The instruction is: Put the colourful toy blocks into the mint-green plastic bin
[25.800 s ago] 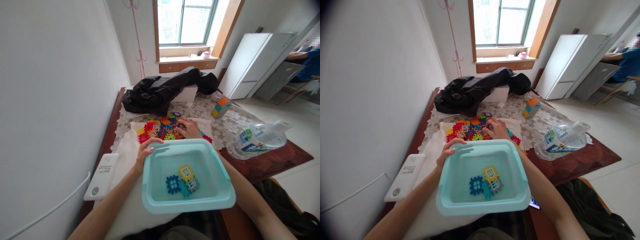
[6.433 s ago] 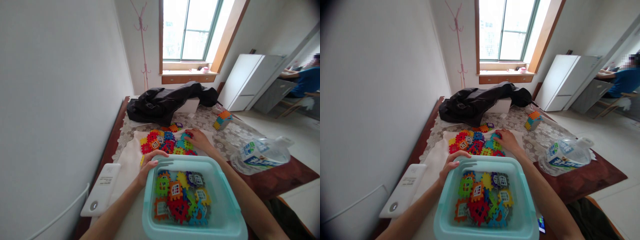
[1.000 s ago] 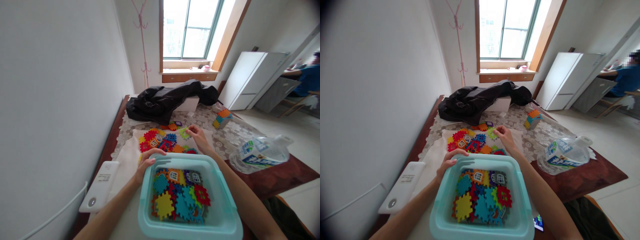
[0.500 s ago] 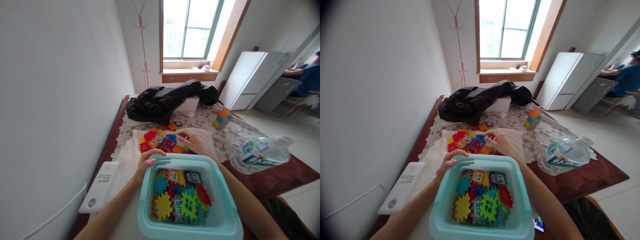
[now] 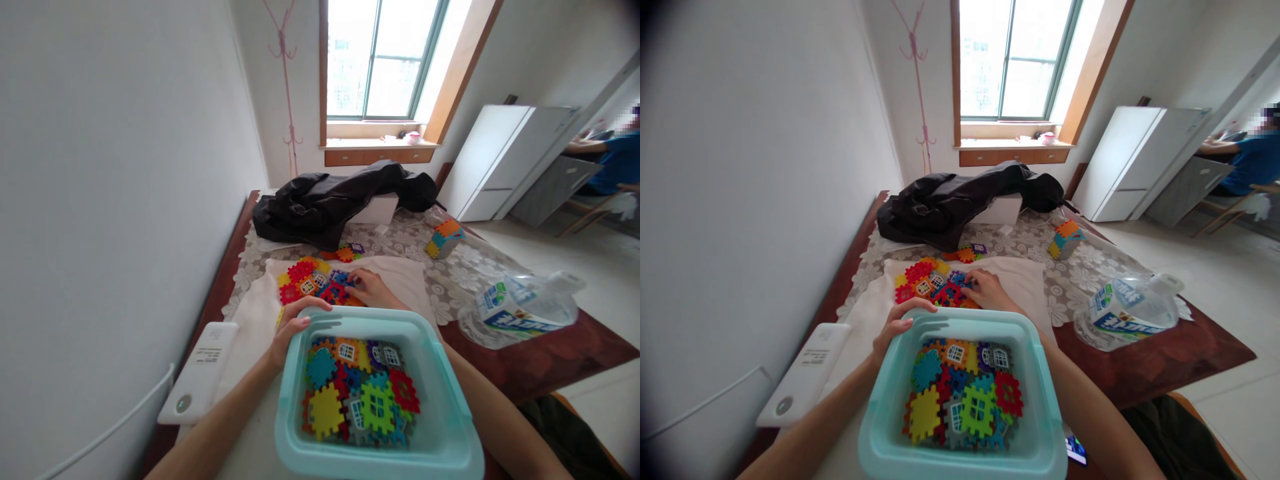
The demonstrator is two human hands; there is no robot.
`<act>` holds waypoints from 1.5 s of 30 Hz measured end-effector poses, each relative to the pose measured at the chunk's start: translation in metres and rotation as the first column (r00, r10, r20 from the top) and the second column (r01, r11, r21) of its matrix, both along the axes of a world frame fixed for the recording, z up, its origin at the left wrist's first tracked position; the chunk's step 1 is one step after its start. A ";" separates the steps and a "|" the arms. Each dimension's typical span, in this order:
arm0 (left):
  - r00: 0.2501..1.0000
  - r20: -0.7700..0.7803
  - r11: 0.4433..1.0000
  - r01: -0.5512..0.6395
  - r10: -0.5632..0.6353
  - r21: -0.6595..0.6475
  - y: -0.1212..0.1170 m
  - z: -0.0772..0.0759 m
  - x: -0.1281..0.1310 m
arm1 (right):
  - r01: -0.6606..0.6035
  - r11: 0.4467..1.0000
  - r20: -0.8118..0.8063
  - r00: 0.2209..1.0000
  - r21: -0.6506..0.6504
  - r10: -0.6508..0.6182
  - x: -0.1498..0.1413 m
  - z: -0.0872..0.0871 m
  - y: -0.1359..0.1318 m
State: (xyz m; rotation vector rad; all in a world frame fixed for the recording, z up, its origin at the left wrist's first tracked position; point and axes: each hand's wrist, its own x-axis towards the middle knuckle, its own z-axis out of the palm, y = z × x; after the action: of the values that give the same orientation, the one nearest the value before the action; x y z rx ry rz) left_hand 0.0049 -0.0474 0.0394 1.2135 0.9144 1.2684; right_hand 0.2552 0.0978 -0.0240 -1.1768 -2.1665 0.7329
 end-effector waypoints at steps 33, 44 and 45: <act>1.000 0.004 1.000 0.016 -0.016 -0.004 -0.001 0.002 0.000 | 0.129 0.856 -0.795 0.325 -0.500 -0.513 0.024 0.004 0.028; 1.000 -0.025 0.999 0.000 -0.001 -0.036 -0.003 0.005 0.001 | -0.317 0.858 -0.892 0.343 -0.404 -0.294 0.031 0.065 -0.015; 1.000 -0.021 0.999 -0.001 0.000 -0.039 -0.003 0.005 0.001 | -0.375 0.845 -0.895 0.377 -0.382 -0.237 0.033 0.071 -0.023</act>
State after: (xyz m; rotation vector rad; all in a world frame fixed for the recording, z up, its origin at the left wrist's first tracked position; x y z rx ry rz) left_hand 0.0058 -0.0508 0.0443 1.1981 0.9512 1.2349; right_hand 0.2878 0.0746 0.0466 -0.5554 -1.0013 1.6501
